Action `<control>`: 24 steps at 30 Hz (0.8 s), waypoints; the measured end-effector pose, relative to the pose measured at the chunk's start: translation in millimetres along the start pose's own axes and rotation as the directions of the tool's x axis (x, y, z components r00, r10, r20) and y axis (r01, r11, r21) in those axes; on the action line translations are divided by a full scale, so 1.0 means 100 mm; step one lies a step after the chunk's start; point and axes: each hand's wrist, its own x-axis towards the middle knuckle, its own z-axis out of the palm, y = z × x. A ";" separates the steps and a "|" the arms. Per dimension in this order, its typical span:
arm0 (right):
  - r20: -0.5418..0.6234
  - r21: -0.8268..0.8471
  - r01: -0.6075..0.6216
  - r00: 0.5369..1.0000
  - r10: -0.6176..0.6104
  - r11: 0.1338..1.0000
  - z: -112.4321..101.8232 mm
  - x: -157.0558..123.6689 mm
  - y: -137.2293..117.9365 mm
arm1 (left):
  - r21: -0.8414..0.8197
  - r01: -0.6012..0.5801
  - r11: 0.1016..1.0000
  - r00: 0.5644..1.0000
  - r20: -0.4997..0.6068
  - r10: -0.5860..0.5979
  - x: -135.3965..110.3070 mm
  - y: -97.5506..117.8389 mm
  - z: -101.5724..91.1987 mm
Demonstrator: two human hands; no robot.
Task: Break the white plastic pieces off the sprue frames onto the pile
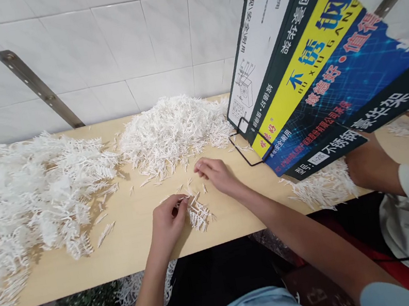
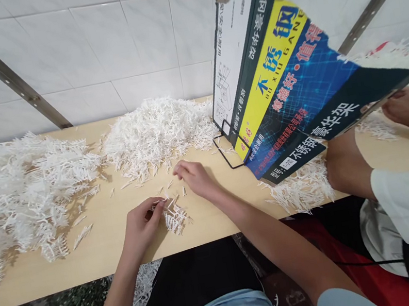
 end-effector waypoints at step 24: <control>0.353 -0.111 0.228 0.919 -0.176 0.967 0.05 -0.12 -0.08 | -0.447 0.092 0.890 0.980 -0.116 -0.159 0.00 0.02 -0.01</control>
